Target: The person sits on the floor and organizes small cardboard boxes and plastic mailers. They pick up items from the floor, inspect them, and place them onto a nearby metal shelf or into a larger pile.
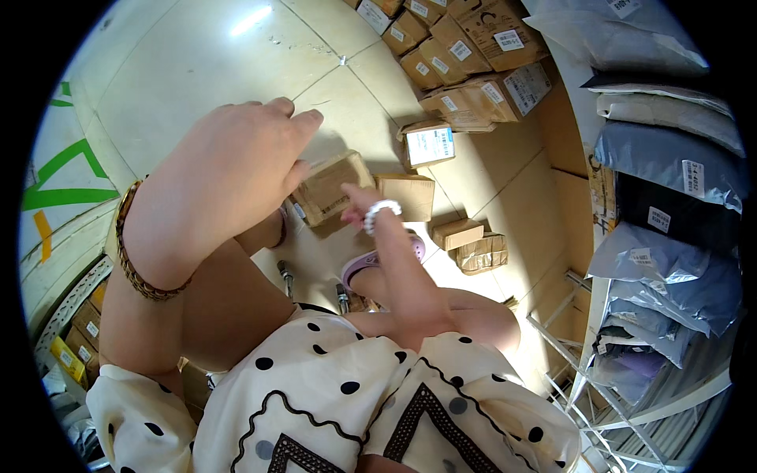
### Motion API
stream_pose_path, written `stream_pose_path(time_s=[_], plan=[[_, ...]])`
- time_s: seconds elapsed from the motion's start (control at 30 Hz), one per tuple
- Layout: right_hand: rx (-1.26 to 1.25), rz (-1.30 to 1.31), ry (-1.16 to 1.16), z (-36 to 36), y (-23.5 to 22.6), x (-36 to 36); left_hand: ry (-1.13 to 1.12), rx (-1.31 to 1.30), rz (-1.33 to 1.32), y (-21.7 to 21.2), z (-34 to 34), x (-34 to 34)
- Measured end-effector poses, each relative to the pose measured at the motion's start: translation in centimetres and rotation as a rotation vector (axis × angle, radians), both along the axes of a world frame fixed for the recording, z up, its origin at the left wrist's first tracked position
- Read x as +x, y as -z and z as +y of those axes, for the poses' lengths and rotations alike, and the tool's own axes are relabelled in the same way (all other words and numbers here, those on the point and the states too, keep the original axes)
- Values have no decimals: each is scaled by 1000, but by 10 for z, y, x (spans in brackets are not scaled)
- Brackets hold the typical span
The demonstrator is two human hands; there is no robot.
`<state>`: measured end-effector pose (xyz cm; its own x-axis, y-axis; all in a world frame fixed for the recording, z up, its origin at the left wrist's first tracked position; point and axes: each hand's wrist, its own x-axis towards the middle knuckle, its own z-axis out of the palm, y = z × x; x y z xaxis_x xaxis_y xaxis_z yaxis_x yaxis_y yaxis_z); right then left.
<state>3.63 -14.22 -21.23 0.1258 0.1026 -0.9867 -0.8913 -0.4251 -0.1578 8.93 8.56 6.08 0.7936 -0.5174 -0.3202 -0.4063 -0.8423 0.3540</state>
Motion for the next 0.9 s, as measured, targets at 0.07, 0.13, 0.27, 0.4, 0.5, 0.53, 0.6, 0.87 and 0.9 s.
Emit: stream_pose_path(time_s=[0.07,0.13,0.27,0.4,0.5,0.53,0.6,0.87,0.9], plan=[[-316,-303,-17,34,53,-44,-4,-1,14,-3,2,-1],[-437,-124,175,63,26,-43,-20,-46,16,6,8,-4],[-664,-71,469,88,40,-14,21,-12,80,-6,4,-8],[-788,-45,488,100,17,2,-10,-85,107,-11,12,-15],[-792,24,487,102,-1,8,-11,-89,121,-10,9,-16],[-793,32,493,103,-1,8,-11,-100,97,-9,9,-19],[-802,36,494,102,-2,5,-7,-116,71,-8,12,-20],[-576,-356,278,72,31,-32,43,29,119,-2,5,-14],[-587,-467,305,64,35,-40,58,20,124,-1,3,-15]])
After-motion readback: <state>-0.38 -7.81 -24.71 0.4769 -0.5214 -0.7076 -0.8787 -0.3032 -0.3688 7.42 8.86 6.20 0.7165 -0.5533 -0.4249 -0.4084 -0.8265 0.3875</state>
